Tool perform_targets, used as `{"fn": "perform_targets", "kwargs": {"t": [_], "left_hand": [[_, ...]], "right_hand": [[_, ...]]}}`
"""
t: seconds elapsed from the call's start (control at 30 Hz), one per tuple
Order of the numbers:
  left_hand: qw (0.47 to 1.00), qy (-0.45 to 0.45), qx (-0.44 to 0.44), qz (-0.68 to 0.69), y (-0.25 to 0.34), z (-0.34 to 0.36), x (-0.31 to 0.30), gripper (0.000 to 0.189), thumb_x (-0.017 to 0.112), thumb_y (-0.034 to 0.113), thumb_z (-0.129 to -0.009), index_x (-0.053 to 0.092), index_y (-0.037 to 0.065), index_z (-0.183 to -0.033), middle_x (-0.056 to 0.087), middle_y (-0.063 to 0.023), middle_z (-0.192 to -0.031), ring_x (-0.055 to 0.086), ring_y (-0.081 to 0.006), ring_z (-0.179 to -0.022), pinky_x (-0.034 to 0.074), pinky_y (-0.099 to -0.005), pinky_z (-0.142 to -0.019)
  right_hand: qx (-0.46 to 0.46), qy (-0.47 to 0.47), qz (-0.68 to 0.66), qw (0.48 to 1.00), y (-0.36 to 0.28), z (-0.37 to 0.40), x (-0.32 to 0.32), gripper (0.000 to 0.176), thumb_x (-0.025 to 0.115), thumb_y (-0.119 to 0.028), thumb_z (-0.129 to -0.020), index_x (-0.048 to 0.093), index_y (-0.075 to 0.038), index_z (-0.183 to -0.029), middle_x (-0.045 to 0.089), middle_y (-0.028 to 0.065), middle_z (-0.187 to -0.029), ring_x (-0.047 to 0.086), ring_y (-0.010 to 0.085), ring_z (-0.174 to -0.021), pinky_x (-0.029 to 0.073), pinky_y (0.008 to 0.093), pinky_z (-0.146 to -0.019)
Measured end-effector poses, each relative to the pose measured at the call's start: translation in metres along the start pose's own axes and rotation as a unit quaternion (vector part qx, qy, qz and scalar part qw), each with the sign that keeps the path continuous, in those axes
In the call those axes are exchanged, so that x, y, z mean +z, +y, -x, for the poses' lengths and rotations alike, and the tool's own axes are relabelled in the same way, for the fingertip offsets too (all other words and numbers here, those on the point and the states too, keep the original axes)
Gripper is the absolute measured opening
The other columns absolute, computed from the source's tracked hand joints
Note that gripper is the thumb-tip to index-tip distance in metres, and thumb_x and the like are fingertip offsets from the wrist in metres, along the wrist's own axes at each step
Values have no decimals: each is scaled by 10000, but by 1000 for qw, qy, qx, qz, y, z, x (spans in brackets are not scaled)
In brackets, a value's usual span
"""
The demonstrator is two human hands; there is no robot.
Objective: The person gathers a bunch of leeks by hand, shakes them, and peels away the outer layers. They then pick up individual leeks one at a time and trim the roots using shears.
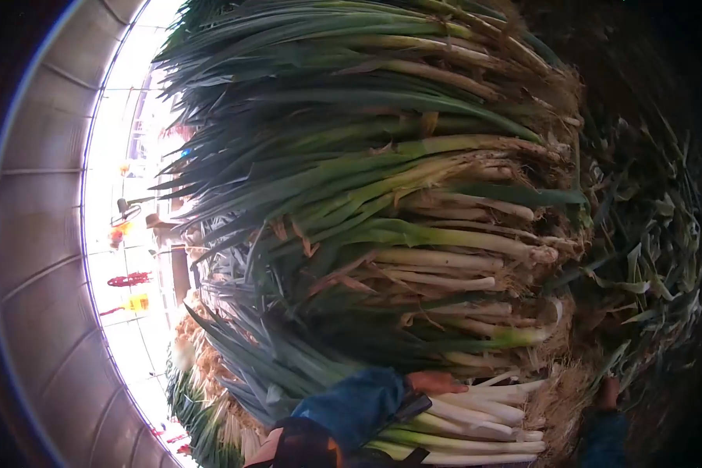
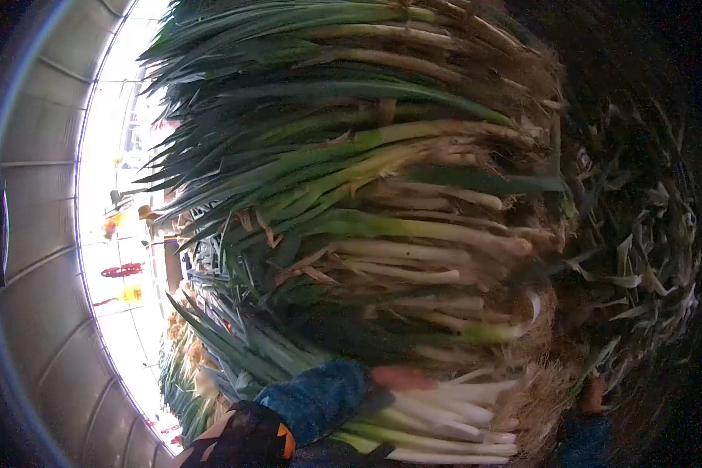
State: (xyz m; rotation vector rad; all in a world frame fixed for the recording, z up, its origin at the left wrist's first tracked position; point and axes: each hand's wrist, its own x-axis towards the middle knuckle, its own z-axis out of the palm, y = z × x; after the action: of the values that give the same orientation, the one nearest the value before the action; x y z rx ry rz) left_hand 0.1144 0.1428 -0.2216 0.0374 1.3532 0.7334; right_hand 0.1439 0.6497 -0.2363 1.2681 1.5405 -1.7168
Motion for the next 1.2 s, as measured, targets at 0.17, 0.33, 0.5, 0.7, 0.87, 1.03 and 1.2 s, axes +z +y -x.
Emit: {"fn": "perform_targets", "kwargs": {"t": [0.17, 0.33, 0.5, 0.7, 0.87, 1.03, 1.2], "left_hand": [[998, 30, 57, -3, -19, -5, 5, 690, 429, 641, -837, 655, -6, -920, 635, -139, -824, 555, -251, -782, 399, -413, -755], [983, 6, 154, 96, 12, 24, 5, 666, 442, 618, -842, 659, -10, -902, 637, -160, -849, 556, -268, -761, 407, -400, -760], [986, 61, 151, 48, -9, 16, 14, 687, 452, 613, -832, 637, -37, -958, 634, -194, -915, 572, -297, -788, 414, -401, -789], [996, 14, 87, 24, -1, 15, 9, 672, 463, 600, -826, 642, -33, -966, 636, -196, -925, 587, -284, -827, 432, -396, -759], [982, 0, 178, -57, -4, 25, -7, 509, 467, 430, -836, 597, 1, -1078, 605, -191, -1013, 559, -321, -932, 424, -397, -835], [970, 20, 235, 61, 10, 69, -22, 370, 453, 328, -893, 588, 118, -1166, 571, -172, -1129, 525, -322, -1045, 408, -396, -873], [991, -51, 49, -116, 14, 50, -27, 523, 430, 522, -853, 625, 93, -1080, 626, -183, -996, 563, -364, -943, 418, -406, -833]], "right_hand": [[-179, 210, 334, 901, -29, -53, -107, 177, 554, -190, -821, 620, -30, -860, 576, 103, -736, 555, 247, -651, 440, 402, -587], [-200, 134, 513, 824, -49, -26, -67, 196, 545, -197, -832, 609, -26, -903, 583, 126, -775, 559, 268, -689, 449, 408, -612], [-201, -38, 521, 828, -5, -1, 58, 219, 535, -204, -842, 599, -22, -946, 590, 149, -814, 564, 290, -726, 457, 413, -637], [-218, -55, 550, 804, 23, -11, 76, 250, 524, -212, -855, 586, -17, -998, 599, 176, -861, 569, 315, -771, 467, 419, -668], [-280, -21, 664, 693, 43, -24, 41, 278, 515, -218, -865, 575, -13, -1041, 606, 199, -900, 573, 336, -808, 475, 424, -693], [-86, 293, 712, 632, -14, -43, -131, 233, 430, -225, -924, 564, -38, -959, 562, 198, -952, 561, 332, -804, 483, 450, -756], [71, 119, 869, 475, -188, 37, -193, 366, 419, -35, -898, 502, -97, -1249, 554, 199, -1104, 591, 291, -919, 530, 434, -743]]}}
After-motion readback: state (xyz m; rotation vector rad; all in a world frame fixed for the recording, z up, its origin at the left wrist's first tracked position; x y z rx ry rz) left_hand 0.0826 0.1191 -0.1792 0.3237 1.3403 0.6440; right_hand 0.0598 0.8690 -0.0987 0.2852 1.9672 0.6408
